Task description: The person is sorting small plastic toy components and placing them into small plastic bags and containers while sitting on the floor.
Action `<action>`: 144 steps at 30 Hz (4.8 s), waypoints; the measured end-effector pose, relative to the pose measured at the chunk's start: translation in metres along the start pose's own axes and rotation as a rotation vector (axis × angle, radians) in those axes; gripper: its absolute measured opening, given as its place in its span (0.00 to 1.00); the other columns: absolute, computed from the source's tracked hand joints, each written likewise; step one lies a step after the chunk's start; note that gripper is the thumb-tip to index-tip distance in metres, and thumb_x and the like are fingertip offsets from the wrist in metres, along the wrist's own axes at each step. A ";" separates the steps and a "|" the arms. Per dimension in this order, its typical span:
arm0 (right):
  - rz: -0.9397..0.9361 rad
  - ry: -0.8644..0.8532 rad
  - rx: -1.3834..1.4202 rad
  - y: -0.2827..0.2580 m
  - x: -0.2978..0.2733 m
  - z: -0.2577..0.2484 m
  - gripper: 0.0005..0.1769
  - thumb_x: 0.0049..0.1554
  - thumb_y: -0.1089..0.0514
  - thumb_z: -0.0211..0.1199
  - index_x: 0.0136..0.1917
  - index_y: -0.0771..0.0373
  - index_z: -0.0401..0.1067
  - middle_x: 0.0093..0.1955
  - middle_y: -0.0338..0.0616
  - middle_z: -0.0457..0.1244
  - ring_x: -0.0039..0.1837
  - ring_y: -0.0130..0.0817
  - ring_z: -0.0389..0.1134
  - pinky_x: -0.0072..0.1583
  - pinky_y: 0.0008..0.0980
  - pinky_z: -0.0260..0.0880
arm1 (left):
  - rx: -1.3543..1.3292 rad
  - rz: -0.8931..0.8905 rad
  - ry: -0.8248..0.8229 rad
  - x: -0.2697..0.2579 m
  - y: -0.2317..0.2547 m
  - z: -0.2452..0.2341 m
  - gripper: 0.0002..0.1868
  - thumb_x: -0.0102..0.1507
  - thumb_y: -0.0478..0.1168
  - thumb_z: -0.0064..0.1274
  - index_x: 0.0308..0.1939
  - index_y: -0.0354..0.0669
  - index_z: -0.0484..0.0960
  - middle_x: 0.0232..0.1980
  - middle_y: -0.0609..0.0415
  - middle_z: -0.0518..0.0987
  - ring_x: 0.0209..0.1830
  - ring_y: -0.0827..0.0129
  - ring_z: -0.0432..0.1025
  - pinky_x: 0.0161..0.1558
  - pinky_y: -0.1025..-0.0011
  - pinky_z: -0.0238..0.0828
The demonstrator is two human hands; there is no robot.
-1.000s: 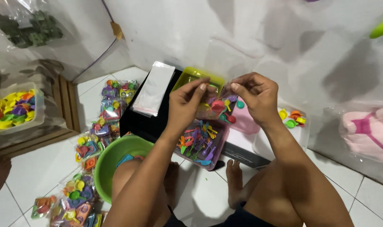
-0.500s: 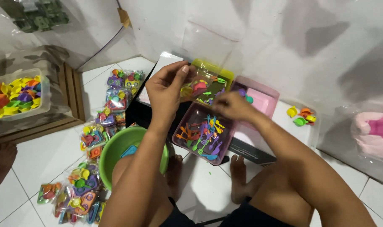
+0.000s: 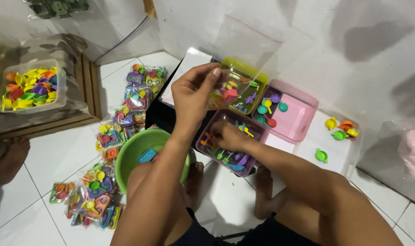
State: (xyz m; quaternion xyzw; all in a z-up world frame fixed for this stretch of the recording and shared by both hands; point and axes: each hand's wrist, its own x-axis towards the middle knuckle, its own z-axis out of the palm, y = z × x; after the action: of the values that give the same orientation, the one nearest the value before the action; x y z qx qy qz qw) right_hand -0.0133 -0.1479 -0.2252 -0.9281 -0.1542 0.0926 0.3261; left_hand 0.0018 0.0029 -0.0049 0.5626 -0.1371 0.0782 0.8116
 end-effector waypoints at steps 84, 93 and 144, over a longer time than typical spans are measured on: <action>0.434 0.234 0.739 0.138 0.113 -0.090 0.17 0.52 0.69 0.70 0.55 0.76 0.75 0.44 0.63 0.70 0.43 0.45 0.75 0.44 0.36 0.82 | -0.026 -0.072 0.099 0.053 0.012 -0.048 0.09 0.65 0.32 0.58 0.47 0.30 0.84 0.38 0.41 0.86 0.36 0.62 0.83 0.42 0.66 0.85; 0.495 0.268 1.137 0.099 0.093 -0.118 0.14 0.60 0.68 0.58 0.57 0.81 0.71 0.55 0.67 0.66 0.50 0.52 0.73 0.55 0.48 0.80 | -0.024 -0.069 0.085 0.055 0.011 -0.048 0.10 0.65 0.33 0.58 0.48 0.31 0.83 0.38 0.41 0.86 0.37 0.62 0.83 0.43 0.67 0.85; 0.209 0.176 -0.141 0.132 0.096 -0.104 0.17 0.50 0.61 0.70 0.54 0.65 0.78 0.52 0.59 0.68 0.59 0.61 0.70 0.62 0.52 0.70 | -0.005 -0.084 0.080 0.056 0.009 -0.050 0.10 0.65 0.33 0.58 0.48 0.31 0.83 0.39 0.41 0.86 0.39 0.59 0.83 0.44 0.66 0.85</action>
State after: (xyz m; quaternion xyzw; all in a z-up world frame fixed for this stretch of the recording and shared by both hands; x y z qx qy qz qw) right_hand 0.1350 -0.2723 -0.2356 -0.9642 -0.0336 0.0335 0.2610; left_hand 0.0597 0.0511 0.0037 0.5621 -0.0812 0.0660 0.8205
